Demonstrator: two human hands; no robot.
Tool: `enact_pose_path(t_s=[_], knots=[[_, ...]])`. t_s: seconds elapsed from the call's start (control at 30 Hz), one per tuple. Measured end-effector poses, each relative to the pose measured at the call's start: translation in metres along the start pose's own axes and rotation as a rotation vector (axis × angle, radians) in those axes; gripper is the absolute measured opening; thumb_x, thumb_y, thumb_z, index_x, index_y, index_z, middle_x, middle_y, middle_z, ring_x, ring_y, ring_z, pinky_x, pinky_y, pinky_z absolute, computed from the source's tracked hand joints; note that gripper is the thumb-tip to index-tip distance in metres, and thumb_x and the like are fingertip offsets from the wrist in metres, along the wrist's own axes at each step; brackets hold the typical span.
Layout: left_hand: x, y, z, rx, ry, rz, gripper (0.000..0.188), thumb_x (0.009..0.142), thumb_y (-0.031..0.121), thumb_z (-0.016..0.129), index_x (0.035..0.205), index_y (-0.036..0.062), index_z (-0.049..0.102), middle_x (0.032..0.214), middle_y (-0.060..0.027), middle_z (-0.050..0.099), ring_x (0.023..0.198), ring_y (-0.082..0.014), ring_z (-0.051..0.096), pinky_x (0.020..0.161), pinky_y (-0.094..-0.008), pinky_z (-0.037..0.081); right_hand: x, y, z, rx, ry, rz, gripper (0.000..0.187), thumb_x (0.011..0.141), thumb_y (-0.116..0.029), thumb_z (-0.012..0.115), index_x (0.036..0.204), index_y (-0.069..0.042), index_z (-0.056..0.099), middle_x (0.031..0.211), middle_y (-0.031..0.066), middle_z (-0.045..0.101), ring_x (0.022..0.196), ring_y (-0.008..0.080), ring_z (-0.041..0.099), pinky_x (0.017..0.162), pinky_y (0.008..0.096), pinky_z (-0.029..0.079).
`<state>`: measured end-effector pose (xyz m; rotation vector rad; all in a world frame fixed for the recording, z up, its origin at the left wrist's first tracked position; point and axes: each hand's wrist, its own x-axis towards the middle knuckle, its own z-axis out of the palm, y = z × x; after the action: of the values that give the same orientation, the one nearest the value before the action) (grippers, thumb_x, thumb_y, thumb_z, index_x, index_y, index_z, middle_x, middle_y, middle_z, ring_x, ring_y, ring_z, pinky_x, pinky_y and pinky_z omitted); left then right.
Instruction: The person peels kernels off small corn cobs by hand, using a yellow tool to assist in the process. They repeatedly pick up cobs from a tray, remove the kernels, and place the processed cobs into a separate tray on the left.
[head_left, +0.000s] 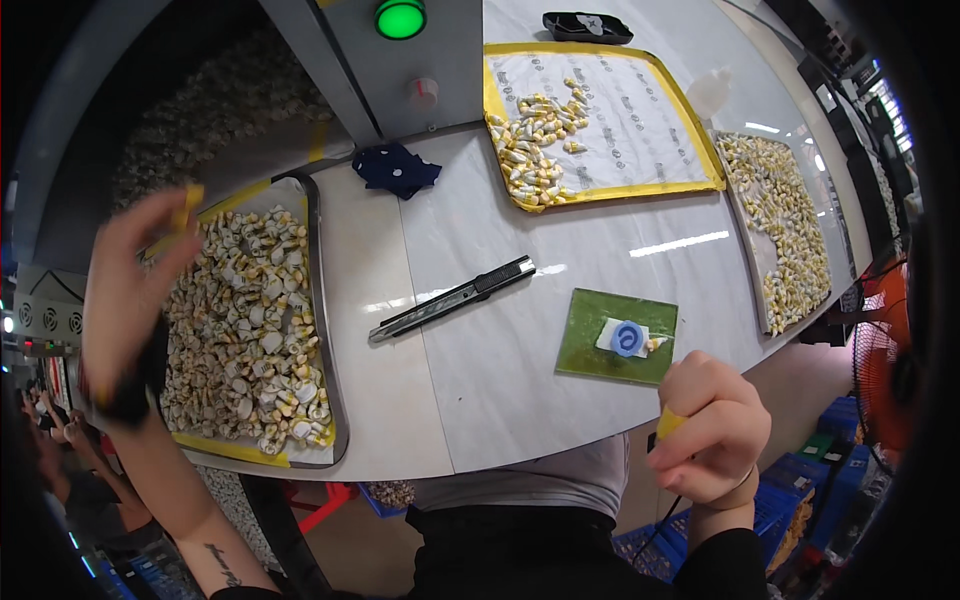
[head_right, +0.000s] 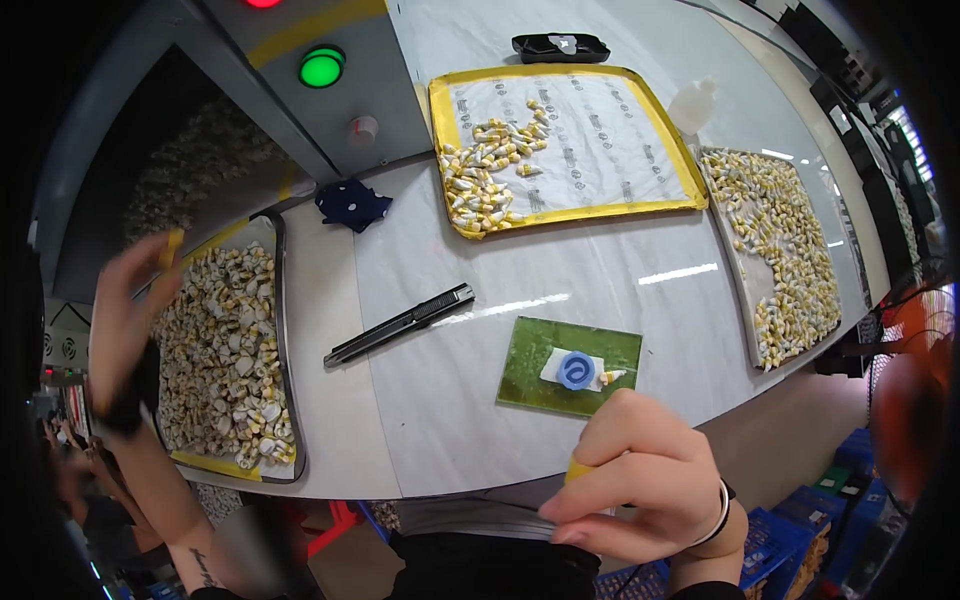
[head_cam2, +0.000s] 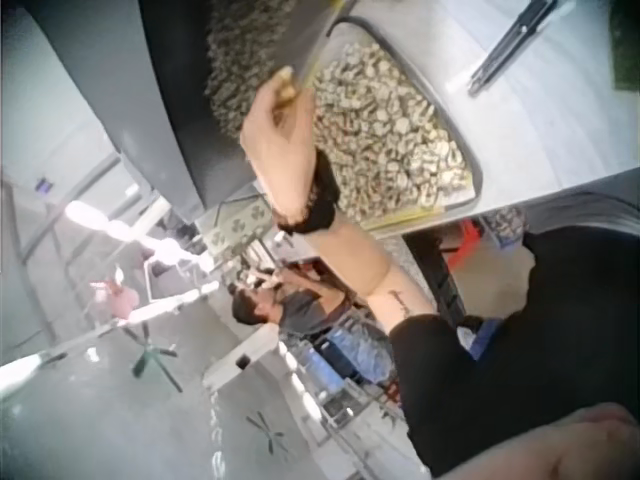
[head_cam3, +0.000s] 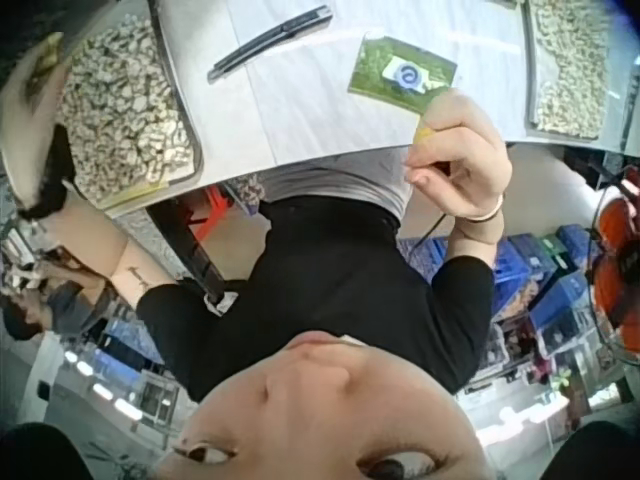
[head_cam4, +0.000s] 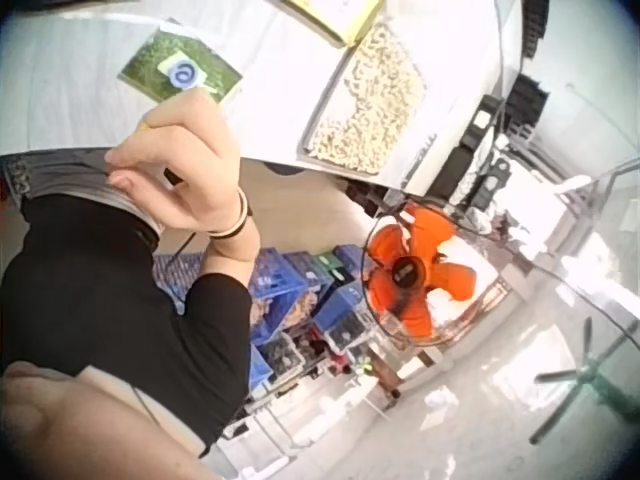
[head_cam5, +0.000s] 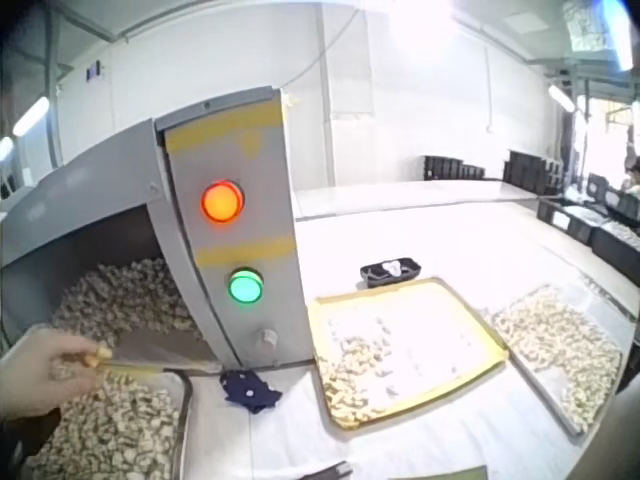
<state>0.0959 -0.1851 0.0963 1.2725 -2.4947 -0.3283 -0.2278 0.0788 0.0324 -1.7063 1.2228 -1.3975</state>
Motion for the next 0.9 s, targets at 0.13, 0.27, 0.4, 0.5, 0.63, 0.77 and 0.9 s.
enact_pose_path(t_s=[0.13,0.27,0.4,0.5,0.63,0.77,0.9], knots=[[0.094,-0.092,0.038,0.27,0.07,-0.016,0.041,0.079,0.019,0.07,0.117,0.0049,0.061,0.1,-0.016,0.064,0.093,-0.0236,0.063,0.081,-0.0344,0.05,0.008,-0.015,0.004,-0.1,-0.078,-0.066,0.02,0.067,-0.006,0.079,0.085,-0.006,0.069,0.075,0.0023,0.059,0.065,0.0162,0.054,0.055,0.0278,0.041],[0.138,-0.141,0.075,0.301,0.081,-0.005,0.045,0.079,0.018,0.069,0.121,0.0077,0.058,0.112,-0.0167,0.062,0.102,-0.0261,0.06,0.086,-0.0352,0.049,-0.005,-0.022,-0.015,-0.253,-0.047,-0.003,0.019,0.066,-0.003,0.078,0.083,-0.006,0.068,0.073,0.0032,0.06,0.064,0.0171,0.056,0.055,0.0275,0.043],[0.144,-0.2,0.074,0.181,0.009,0.023,0.054,0.082,0.02,0.067,0.131,0.0075,0.049,0.122,-0.012,0.059,0.11,-0.0244,0.057,0.092,-0.0357,0.045,-0.012,-0.029,-0.044,-0.527,0.039,0.117,0.018,0.065,0.001,0.076,0.079,-0.005,0.067,0.071,0.0051,0.061,0.064,0.0185,0.058,0.054,0.0275,0.044],[0.12,-0.18,0.043,-0.01,-0.022,-0.035,0.045,0.086,0.017,0.062,0.128,0.0047,0.051,0.12,-0.0073,0.059,0.104,-0.0177,0.056,0.085,-0.031,0.046,0.004,-0.027,-0.075,-0.767,0.103,0.152,0.014,0.067,0.003,0.072,0.076,-0.003,0.062,0.07,0.0068,0.059,0.064,0.0192,0.057,0.057,0.0288,0.043],[0.046,-0.014,0.021,-0.304,-0.208,-0.026,0.028,0.088,0.012,0.056,0.113,0.0007,0.058,0.088,-0.0041,0.06,0.077,-0.008,0.054,0.065,-0.0237,0.042,0.039,-0.003,-0.107,-1.092,-0.151,0.315,0.015,0.076,-0.01,0.068,0.088,-0.004,0.061,0.082,0.0105,0.061,0.078,0.0275,0.059,0.07,0.0367,0.047],[-0.031,0.092,-0.006,-0.361,-0.623,0.369,0.028,0.087,0.033,0.062,0.083,0.0059,0.067,0.073,-0.0045,0.06,0.059,-0.0123,0.055,0.062,-0.0244,0.042,0.11,0.047,-0.094,-1.069,-0.316,0.105,0.016,0.078,-0.011,0.065,0.093,-0.004,0.062,0.088,0.0129,0.063,0.088,0.0307,0.061,0.079,0.0388,0.048],[-0.056,0.129,0.023,-0.862,-1.072,0.677,0.034,0.077,0.015,0.072,0.105,0.0011,0.061,0.083,-0.0111,0.062,0.074,-0.0285,0.062,0.067,-0.0345,0.049,0.161,0.096,-0.069,-0.876,-0.409,0.084,0.016,0.081,-0.008,0.065,0.095,-0.002,0.061,0.094,0.0142,0.064,0.088,0.031,0.062,0.077,0.0394,0.048]])
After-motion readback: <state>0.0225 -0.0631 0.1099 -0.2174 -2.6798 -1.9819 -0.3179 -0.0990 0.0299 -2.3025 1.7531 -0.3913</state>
